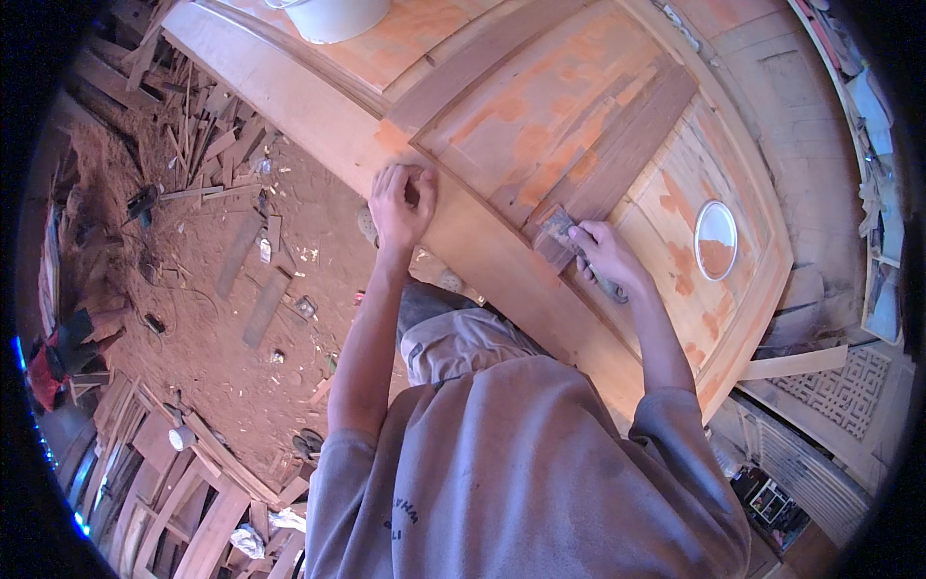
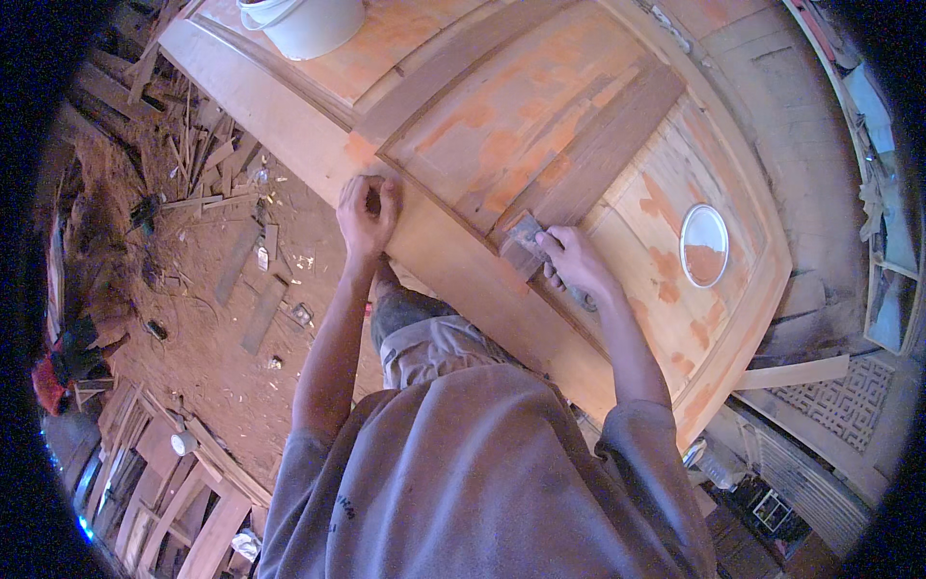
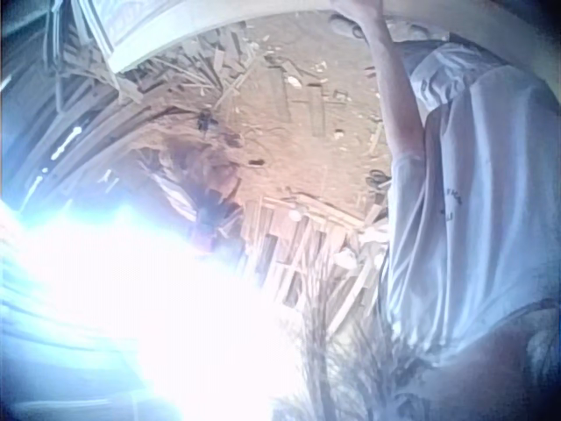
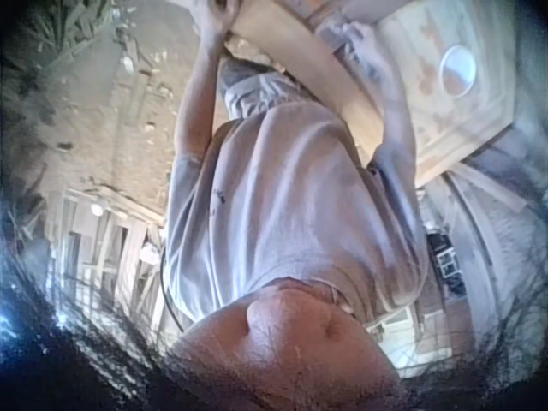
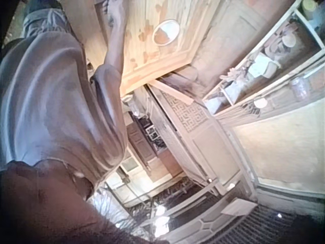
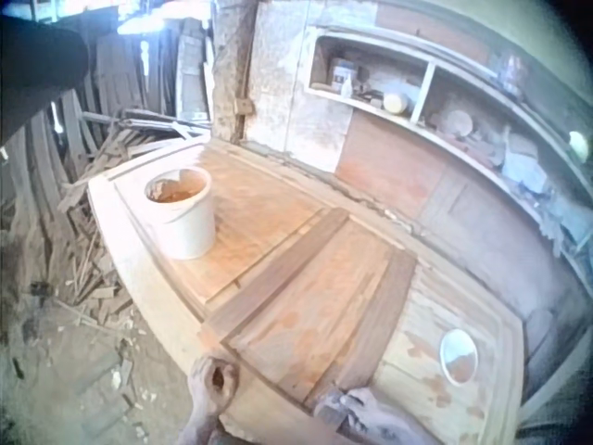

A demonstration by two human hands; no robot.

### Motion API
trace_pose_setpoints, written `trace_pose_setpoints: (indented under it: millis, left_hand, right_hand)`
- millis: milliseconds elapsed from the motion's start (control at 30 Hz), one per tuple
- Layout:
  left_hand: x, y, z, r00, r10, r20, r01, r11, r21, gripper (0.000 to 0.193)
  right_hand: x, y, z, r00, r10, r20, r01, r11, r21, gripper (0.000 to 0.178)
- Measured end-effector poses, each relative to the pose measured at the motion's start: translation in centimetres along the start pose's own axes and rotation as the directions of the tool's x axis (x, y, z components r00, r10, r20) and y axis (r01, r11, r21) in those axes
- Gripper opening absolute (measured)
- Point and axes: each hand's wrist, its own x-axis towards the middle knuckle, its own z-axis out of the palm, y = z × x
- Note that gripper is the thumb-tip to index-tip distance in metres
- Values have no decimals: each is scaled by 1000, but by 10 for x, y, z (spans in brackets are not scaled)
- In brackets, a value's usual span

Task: The person applies wood putty to the panels and grooves of a large wooden door using a putty knife, frequently reaching into a bucket to scoop more material.

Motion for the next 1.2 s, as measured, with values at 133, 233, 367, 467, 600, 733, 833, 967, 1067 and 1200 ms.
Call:
trace_pose_setpoints:
  millis: [133, 233, 367, 467, 600, 733, 833, 967, 1067, 1200]
  left_hand:
    - [2, 3, 1, 1000, 11, -19, -12, 999, -36, 13]
    - [0, 0, 1, 1000, 2, -9, -3, 999, -44, 12]
    - [0, -1, 2, 999, 40, -20, -41, 999, -30, 11]
    - [-1, -3, 1, 1000, 9, -11, -9, 999, -31, 12]
    - [-1, -2, 4, 1000, -4, -19, 3, 1000, -29, 12]
    - [-1, -1, 4, 1000, -11, -28, 11, 1000, -5, 12]
    - [0, 1, 3, 999, -9, -36, 8, 999, -32, 12]
    - [1, 1, 2, 999, 24, -44, -24, 1000, -19, 12]
    - [0, 0, 1, 999, 13, -34, -14, 1000, -26, 12]
    - [-1, 0, 0, 1000, 0, -18, 0, 1000, -20, 11]
  right_hand:
    - [9, 3, -9, 1000, -8, -3, 7, 999, -51, 34]
    - [13, 4, -13, 999, -11, 52, 13, 999, -32, 34]
    - [16, -2, -16, 997, -36, 73, 44, 993, -111, 35]
    - [19, -9, -13, 994, -74, 78, 86, 983, -163, 36]
    - [23, -10, -13, 993, -88, 82, 101, 979, -177, 40]
    - [25, -11, -15, 986, -116, 122, 137, 973, -186, 40]
    - [19, -9, -8, 994, -27, 105, 34, 997, -68, 38]
    - [10, 11, -11, 984, -179, 4, 175, 962, 211, 34]
    - [-1, 26, -16, 968, -241, -65, 248, 960, 131, 29]
    - [-18, 35, 15, 755, -640, -142, 530, 723, -443, 36]
